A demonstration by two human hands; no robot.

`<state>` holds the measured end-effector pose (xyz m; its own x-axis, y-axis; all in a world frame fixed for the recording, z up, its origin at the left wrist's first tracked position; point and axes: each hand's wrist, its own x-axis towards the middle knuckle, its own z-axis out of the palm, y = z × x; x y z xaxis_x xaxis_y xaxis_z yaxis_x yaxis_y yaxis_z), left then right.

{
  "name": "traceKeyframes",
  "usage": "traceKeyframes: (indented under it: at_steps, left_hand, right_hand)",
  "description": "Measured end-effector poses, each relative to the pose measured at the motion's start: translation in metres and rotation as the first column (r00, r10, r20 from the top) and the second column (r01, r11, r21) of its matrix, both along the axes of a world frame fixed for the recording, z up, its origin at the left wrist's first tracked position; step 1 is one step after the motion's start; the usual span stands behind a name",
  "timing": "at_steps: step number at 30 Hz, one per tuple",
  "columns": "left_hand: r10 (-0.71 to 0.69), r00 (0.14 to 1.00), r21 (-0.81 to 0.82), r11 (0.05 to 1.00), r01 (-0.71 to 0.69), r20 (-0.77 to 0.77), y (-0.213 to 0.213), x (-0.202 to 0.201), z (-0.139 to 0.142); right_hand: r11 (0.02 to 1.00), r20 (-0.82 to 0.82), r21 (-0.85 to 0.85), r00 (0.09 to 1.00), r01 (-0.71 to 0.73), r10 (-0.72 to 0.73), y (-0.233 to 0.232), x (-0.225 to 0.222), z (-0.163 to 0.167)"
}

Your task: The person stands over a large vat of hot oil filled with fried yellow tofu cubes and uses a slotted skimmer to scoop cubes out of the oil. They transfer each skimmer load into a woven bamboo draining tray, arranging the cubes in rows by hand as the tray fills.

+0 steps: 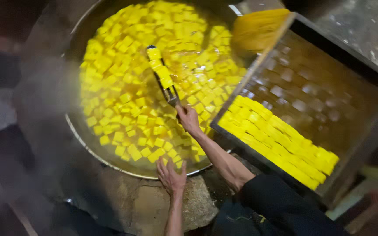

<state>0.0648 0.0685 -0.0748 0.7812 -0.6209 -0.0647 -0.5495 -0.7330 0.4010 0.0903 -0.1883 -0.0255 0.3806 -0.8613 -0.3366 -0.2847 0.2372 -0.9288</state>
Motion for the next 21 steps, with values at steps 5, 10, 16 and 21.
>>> traceKeyframes:
  at_steps: [5, 10, 16, 21]
  left_hand:
    - [-0.029, 0.999, 0.007, 1.000, 0.029, 0.022, 0.015, -0.006, -0.012]
    - [-0.032, 0.997, -0.182, 0.982, 0.045, 0.074, 0.017, -0.010, -0.013]
    - [-0.144, 0.988, -0.361, 0.919, 0.155, 0.057, -0.049, -0.010, 0.019]
    - [-0.268, 0.963, -0.472, 0.845, 0.252, 0.035, -0.142, -0.020, 0.042]
  right_hand:
    - [1.000, 0.109, 0.002, 0.994, -0.019, 0.019, -0.001, -0.136, 0.025]
    - [0.965, -0.251, -0.246, 0.968, -0.087, 0.023, -0.033, -0.327, 0.049]
    - [0.887, -0.597, -0.391, 0.801, -0.247, -0.040, -0.064, -0.465, 0.070]
    - [0.795, -0.660, -0.468, 0.751, -0.386, -0.024, -0.095, -0.479, 0.058]
